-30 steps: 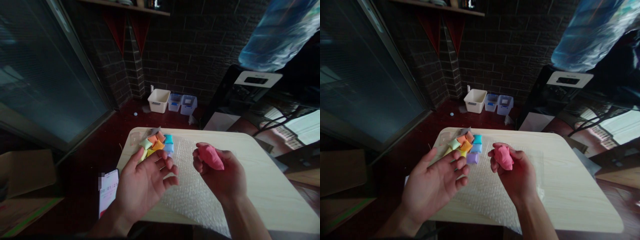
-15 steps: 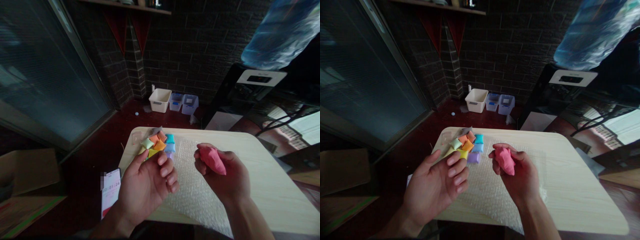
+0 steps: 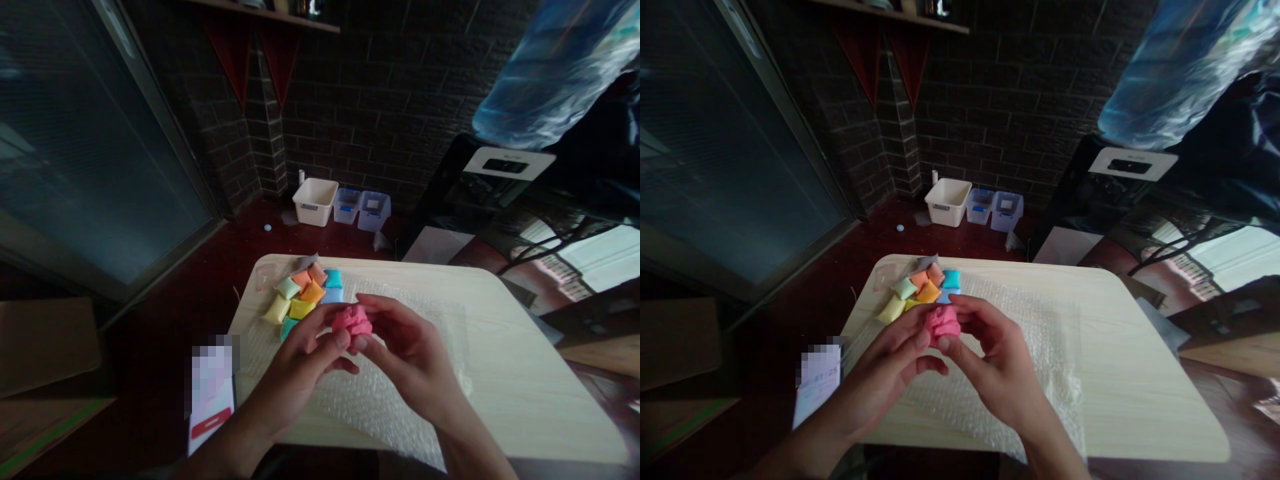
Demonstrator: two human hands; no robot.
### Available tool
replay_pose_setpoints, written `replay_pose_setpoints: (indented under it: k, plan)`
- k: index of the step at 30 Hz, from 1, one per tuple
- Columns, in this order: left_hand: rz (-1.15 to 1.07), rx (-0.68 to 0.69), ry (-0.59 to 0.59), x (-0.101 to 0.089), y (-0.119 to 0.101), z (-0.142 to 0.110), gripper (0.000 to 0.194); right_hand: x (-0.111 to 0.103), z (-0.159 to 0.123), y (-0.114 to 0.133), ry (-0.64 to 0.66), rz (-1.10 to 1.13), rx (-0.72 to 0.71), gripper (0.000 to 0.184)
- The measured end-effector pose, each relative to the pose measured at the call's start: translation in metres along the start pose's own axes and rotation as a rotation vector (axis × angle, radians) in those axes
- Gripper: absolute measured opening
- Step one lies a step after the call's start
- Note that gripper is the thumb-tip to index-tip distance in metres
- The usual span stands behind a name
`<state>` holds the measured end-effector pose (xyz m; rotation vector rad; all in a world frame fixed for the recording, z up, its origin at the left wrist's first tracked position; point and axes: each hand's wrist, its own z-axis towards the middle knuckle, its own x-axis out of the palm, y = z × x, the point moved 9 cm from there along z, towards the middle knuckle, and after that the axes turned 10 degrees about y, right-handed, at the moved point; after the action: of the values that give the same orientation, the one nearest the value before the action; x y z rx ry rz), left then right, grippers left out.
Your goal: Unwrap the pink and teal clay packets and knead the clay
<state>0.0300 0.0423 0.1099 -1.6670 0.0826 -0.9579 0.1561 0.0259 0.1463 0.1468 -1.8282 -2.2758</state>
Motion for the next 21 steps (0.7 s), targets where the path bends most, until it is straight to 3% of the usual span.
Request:
replay_pose_setpoints:
  k: [3, 6, 14, 21]
  plan:
    - [0.127, 0.013, -0.007, -0.004, -0.004, 0.003, 0.037, -0.001, -0.001, 0.002, -0.002, -0.19, -0.037, 0.042]
    - [0.198, 0.044, -0.005, -0.008, -0.011, 0.004, 0.032, 0.0, 0.0, 0.003, 0.029, -0.245, -0.055, 0.036]
    - [0.257, 0.035, -0.092, -0.015, -0.018, -0.001, 0.019, 0.002, 0.0, 0.008, 0.065, -0.094, -0.062, 0.021]
    - [0.259, 0.039, -0.098, -0.015, -0.018, -0.001, 0.015, 0.009, 0.005, -0.01, 0.098, 0.265, 0.079, 0.016]
